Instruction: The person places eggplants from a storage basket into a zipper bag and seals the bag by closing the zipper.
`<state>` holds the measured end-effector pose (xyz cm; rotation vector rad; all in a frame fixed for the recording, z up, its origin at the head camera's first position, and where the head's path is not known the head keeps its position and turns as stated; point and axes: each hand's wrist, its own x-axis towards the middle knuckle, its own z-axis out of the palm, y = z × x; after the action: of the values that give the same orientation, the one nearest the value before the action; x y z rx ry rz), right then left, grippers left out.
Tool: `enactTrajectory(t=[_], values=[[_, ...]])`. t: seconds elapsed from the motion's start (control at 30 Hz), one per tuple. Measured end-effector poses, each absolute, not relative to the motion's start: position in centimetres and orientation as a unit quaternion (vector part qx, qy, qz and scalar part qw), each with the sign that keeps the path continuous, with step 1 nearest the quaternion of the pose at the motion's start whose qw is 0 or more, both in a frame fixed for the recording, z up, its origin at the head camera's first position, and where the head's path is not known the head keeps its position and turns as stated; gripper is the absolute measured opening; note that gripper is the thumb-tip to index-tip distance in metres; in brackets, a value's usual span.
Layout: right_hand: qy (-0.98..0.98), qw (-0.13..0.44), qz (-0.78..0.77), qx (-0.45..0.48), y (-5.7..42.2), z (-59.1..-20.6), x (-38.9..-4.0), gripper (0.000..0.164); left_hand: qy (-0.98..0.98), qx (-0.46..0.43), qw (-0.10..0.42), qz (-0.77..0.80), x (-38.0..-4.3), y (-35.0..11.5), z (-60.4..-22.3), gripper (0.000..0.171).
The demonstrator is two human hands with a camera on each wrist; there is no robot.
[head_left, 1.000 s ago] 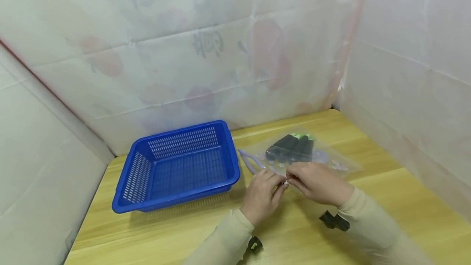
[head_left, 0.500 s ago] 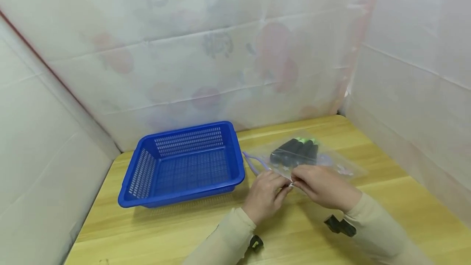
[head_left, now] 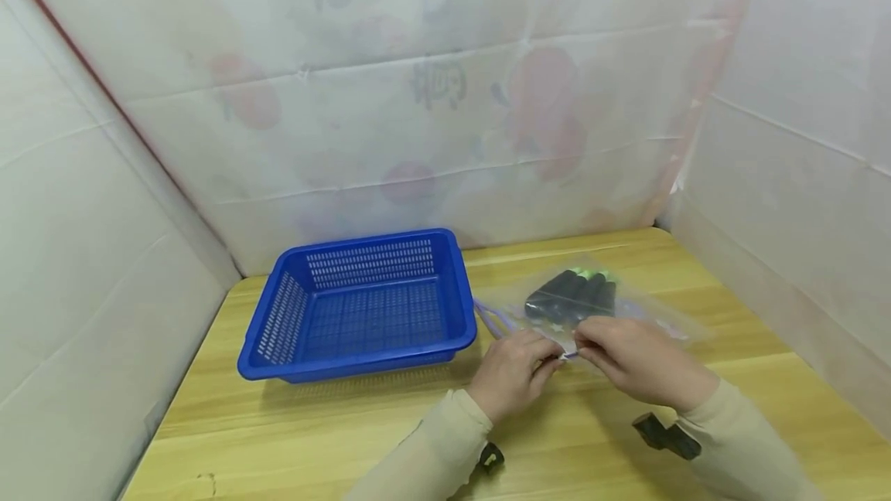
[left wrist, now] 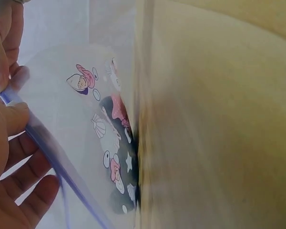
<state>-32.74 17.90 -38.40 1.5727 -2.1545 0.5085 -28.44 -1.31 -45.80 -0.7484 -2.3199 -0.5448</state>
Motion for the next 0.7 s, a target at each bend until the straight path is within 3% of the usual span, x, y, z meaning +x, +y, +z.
enactTrajectory(t=[0.47, 0.7], values=[[-0.786, 0.204, 0.185, 0.554, 18.8, -37.8, -32.8, 0.027, -0.888, -0.281, 0.319, -0.177, -28.5, -1.1, -46.3, 0.006], [-0.804, 0.174, 0.164, 0.544, 18.1, -38.8, -32.9, 0.019, -0.892, -0.27, 0.321, -0.168, -28.4, -1.1, -46.1, 0.01]])
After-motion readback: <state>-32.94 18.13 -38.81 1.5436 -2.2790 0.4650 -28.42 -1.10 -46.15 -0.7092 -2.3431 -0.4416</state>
